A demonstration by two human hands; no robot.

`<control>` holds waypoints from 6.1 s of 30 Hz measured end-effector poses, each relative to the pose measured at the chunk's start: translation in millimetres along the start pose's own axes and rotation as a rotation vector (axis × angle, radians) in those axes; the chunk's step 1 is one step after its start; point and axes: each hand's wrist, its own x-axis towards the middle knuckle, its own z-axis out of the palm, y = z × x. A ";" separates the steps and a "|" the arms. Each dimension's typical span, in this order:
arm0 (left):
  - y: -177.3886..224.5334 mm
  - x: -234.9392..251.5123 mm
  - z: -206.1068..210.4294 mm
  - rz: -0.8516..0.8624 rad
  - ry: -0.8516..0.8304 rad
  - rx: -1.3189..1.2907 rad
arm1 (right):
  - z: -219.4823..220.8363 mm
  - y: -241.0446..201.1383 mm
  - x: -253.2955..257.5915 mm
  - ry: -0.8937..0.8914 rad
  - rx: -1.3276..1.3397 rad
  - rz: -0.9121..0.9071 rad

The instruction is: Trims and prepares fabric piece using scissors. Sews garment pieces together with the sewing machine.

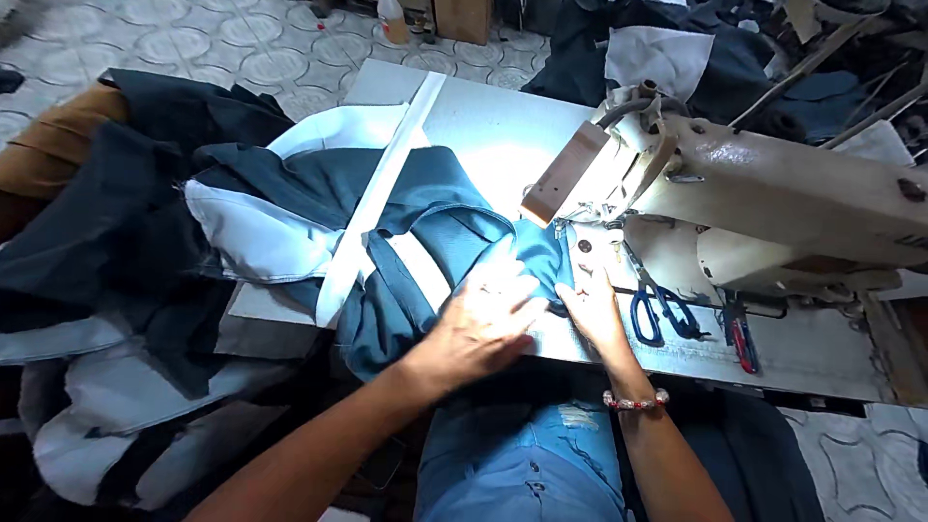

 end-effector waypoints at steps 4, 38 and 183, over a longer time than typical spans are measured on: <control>2.2 39.4 52.5 0.000 -0.011 -0.139 | 8.5 -10.8 -3.3 0.048 0.556 0.155; -21.1 60.0 72.4 -0.212 -0.199 -0.216 | 11.3 12.4 -6.0 0.085 -0.187 -0.052; 1.8 49.0 47.2 -0.234 -0.469 -0.425 | -14.7 3.9 11.2 -0.078 -0.192 0.073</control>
